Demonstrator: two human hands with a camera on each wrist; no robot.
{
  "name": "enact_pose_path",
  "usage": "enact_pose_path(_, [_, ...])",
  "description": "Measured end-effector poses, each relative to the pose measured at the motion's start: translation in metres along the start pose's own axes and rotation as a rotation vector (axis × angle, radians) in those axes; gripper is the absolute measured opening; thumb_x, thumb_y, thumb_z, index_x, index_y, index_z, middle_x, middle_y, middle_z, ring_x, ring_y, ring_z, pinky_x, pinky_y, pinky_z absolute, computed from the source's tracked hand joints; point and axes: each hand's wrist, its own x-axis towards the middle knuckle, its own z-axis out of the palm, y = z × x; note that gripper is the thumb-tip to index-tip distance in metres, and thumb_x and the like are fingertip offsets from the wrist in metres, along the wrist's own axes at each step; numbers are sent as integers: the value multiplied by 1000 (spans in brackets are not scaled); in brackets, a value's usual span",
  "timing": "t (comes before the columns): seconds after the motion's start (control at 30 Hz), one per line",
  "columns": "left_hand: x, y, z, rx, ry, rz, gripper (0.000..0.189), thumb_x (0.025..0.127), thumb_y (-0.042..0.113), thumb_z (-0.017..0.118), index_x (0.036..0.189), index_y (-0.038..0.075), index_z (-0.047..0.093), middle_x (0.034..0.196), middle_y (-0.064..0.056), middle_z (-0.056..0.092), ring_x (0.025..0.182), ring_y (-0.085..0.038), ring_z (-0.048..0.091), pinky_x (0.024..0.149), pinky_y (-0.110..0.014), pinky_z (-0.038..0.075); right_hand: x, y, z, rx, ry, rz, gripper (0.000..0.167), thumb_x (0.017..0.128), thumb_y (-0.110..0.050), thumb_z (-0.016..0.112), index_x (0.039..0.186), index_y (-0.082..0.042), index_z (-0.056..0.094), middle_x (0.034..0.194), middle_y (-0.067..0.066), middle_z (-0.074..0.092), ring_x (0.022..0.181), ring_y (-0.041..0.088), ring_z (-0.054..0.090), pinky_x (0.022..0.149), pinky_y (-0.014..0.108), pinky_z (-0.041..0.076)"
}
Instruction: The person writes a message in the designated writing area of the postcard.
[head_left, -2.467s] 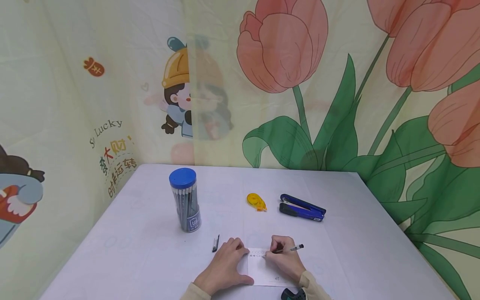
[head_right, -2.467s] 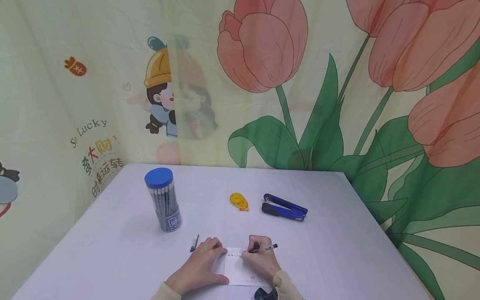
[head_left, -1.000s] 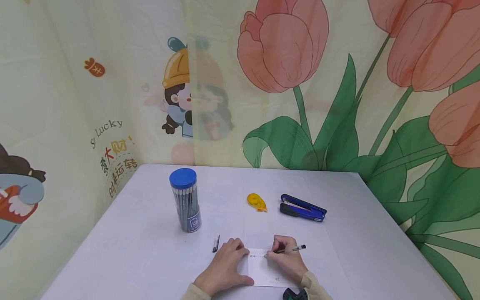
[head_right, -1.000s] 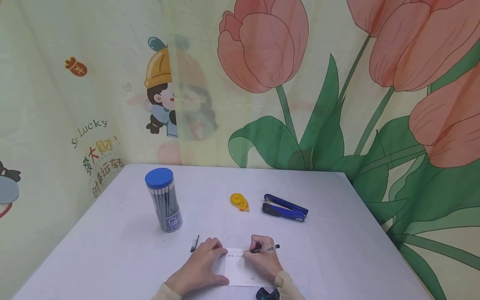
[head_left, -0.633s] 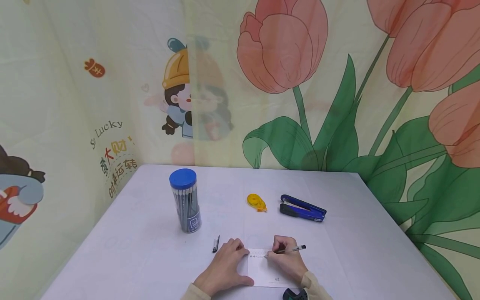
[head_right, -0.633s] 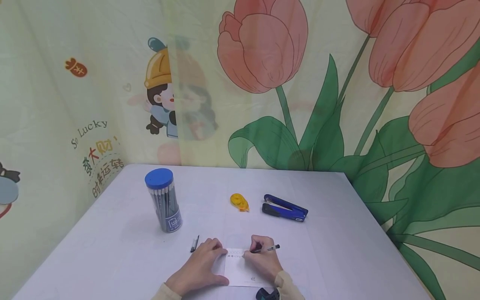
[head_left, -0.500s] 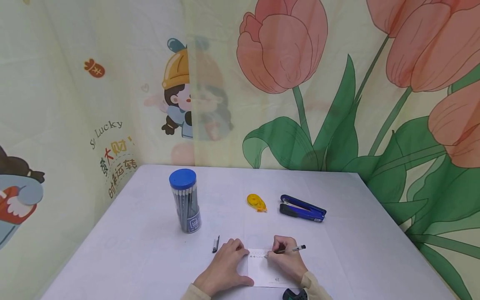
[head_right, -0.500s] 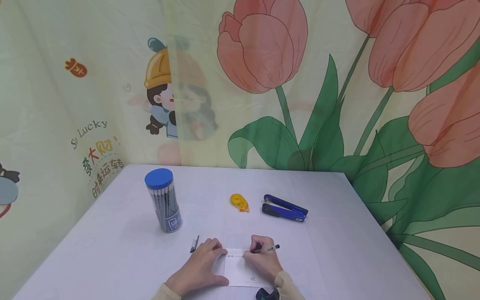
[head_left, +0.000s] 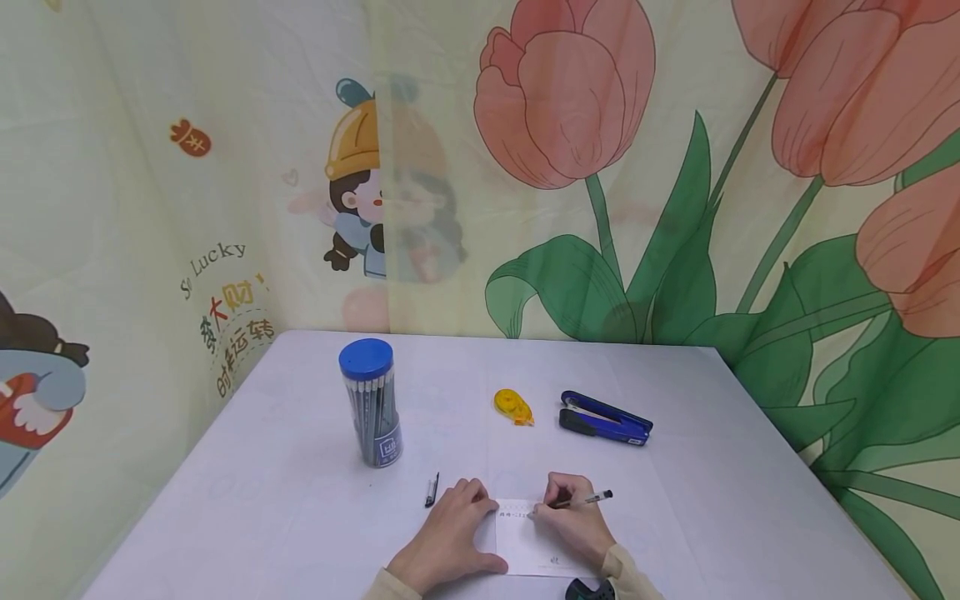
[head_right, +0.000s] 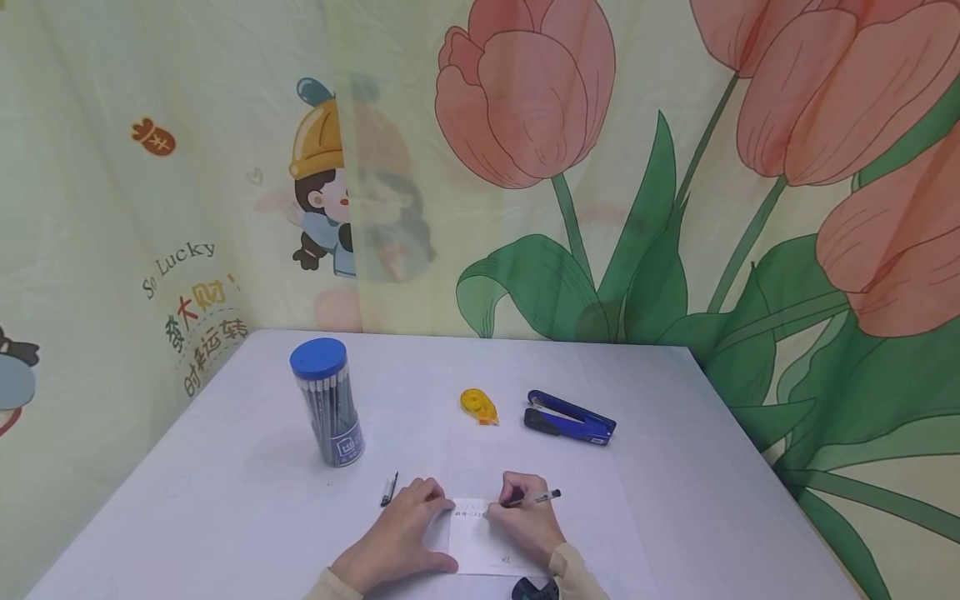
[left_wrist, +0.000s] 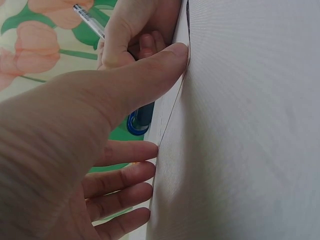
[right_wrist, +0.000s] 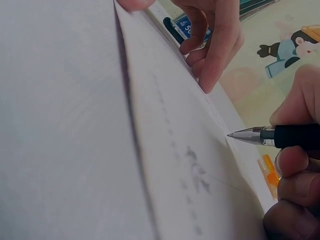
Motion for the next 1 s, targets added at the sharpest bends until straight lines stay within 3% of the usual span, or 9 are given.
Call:
enact_pose_path(0.2, [0,0,0,0,5,3,71,62,58,81,112,9,70,96,8,51,86,-7,40,78,-25,41,-1,-3,0,-17,-10,-7,16,65,13,63,65,3,50,63,0,50,59,7,46,61,20,36])
enact_pose_path(0.53, [2,1,-1,-1,-6,-5,72,62,59,81,112,9,70,97,8,51,86,-8,41,78,-26,41,-13,-33,-5,8,-15,-62,19,63,15,60,62,1,47,61,-1,48,57,5,43,59,18,34])
enact_pose_path(1.0, [2,1,-1,-5,-27,-30,72,62,59,81,113,9,70,96,9,51,86,-8,40,77,-26,41,-13,-34,-6,13,8,-44,22,65,15,59,62,-3,47,60,1,48,59,5,44,62,19,35])
